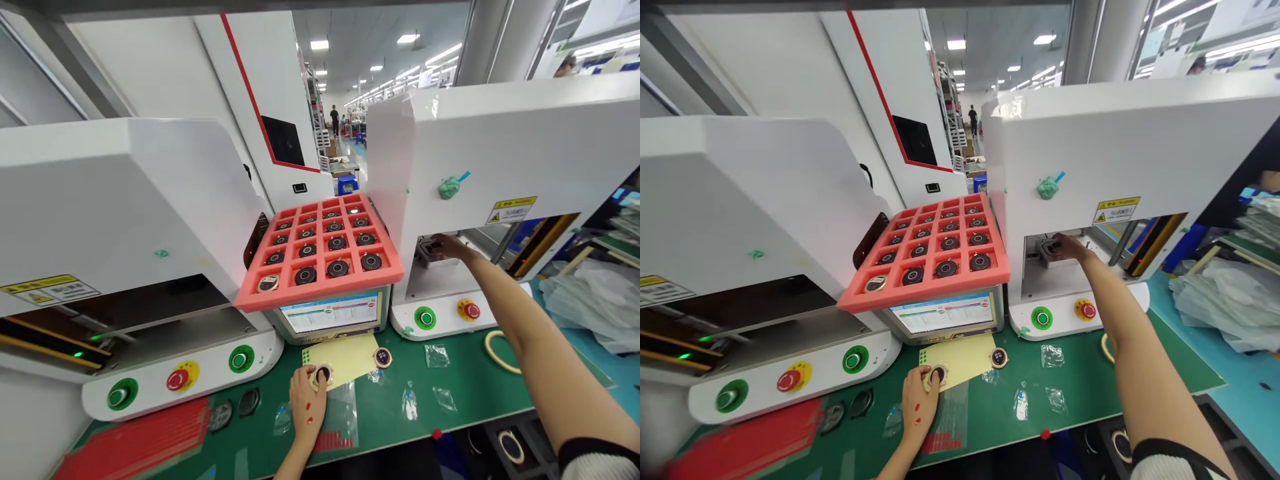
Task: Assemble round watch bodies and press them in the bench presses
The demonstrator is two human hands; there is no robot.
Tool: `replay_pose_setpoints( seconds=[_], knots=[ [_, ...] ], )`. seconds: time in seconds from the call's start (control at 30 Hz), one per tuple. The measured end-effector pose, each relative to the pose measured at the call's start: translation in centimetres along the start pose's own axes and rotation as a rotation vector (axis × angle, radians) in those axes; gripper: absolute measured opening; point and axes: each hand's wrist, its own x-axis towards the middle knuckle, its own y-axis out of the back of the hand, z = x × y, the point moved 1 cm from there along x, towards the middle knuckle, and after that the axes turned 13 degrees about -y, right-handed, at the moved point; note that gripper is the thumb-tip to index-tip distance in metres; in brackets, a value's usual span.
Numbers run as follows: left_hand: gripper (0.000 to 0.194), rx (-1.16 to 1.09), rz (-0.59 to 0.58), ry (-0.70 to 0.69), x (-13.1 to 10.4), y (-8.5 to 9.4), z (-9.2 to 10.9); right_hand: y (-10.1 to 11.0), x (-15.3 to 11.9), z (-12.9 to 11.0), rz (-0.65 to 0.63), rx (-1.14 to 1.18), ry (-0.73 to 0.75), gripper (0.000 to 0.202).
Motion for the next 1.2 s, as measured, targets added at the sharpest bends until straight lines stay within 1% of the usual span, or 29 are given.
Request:
replay_pose_setpoints(
  seconds=[0.1,0.17,0.2,0.23,0.3,0.37,0.43,0.5,0.53,0.6,0.63,0.67,0.7,0.73,0.77,0.8,0.87,0.9,0.97,1.03,1.1,1.13,1.2],
  knots=[
    [0.027,-0.027,0.018,0.011,0.0,0.0,0.2,1.0,-0.2,-0.5,0.023,0.127,-0.052,0.025],
    [0.028,-0.043,0.035,0.021,0.0,0.0,0.4,1.5,-1.6,-0.9,0.091,0.247,-0.069,0.026],
    [0.028,-0.053,0.046,0.027,0.0,-0.1,0.4,1.6,-2.9,-1.1,0.135,0.317,-0.073,0.027],
    [0.028,-0.065,0.059,0.035,0.1,-0.1,0.4,1.6,-4.6,-1.2,0.187,0.39,-0.075,0.03],
    [0.029,-0.099,0.086,0.053,0.3,0.0,0.3,1.2,-9.0,-1.3,0.302,0.546,-0.081,0.039],
    [0.029,-0.147,0.115,0.073,0.6,0.4,0.5,0.2,-14.7,-1.3,0.413,0.705,-0.098,0.051],
    [0.031,-0.206,0.144,0.078,0.7,1.1,1.3,-1.3,-20.8,-1.5,0.453,0.851,-0.127,0.059],
    [0.032,-0.28,0.144,0.037,0.3,2.1,3.3,-2.9,-26.7,-2.3,0.405,0.973,-0.135,0.053],
    [0.031,-0.332,0.117,-0.004,-0.1,2.7,4.8,-3.7,-29.3,-3.0,0.353,1.018,-0.132,0.049],
    [0.027,-0.47,-0.015,-0.1,-1.6,3.8,8.8,-4.6,-33.8,-5.3,0.207,1.104,-0.126,0.043],
    [0.027,-0.572,-0.133,-0.14,-2.5,4.4,10.9,-4.8,-35.6,-6.7,0.083,1.185,-0.119,0.042],
    [0.031,-0.677,-0.258,-0.153,-3.4,4.9,13.1,-4.7,-37.0,-8.2,-0.084,1.302,-0.103,0.041],
    [0.039,-0.759,-0.354,-0.151,-4.3,5.6,15.1,-4.4,-38.2,-9.8,-0.23,1.412,-0.074,0.042],
    [0.047,-0.906,-0.445,-0.094,-5.1,6.4,16.7,-3.9,-39.1,-11.3,-0.323,1.5,-0.033,0.043],
    [0.05,-1.127,-0.51,0.029,-5.7,7.2,18.0,-3.3,-39.9,-12.5,-0.372,1.555,0.017,0.043],
    [0.05,-1.319,-0.522,0.151,-6.0,8.1,19.0,-2.6,-40.5,-13.7,-0.368,1.572,0.073,0.043],
    [0.046,-1.627,-0.471,0.363,-6.3,10.3,19.9,-1.3,-41.7,-15.3,-0.327,1.532,0.182,0.041],
    [0.044,-1.71,-0.433,0.419,-6.3,11.4,20.0,-0.9,-42.2,-16.0,-0.313,1.493,0.229,0.04],
    [0.043,-1.805,-0.406,0.484,-6.3,13.4,19.9,-0.3,-43.5,-17.0,-0.319,1.412,0.303,0.037],
    [0.039,-1.845,-0.387,0.524,-6.3,15.1,20.0,-0.2,-44.6,-17.6,-0.346,1.359,0.36,0.035],
    [0.034,-1.801,-0.35,0.518,-6.3,16.4,20.0,-0.3,-45.5,-17.9,-0.375,1.323,0.396,0.034],
    [0.033,-1.742,-0.326,0.484,-6.3,17.0,20.0,-0.2,-45.9,-17.9,-0.382,1.3,0.422,0.037],
    [0.029,-1.564,-0.231,0.341,-6.4,18.1,19.9,0.2,-46.3,-17.8,-0.381,1.234,0.515,0.045]
  ],
)
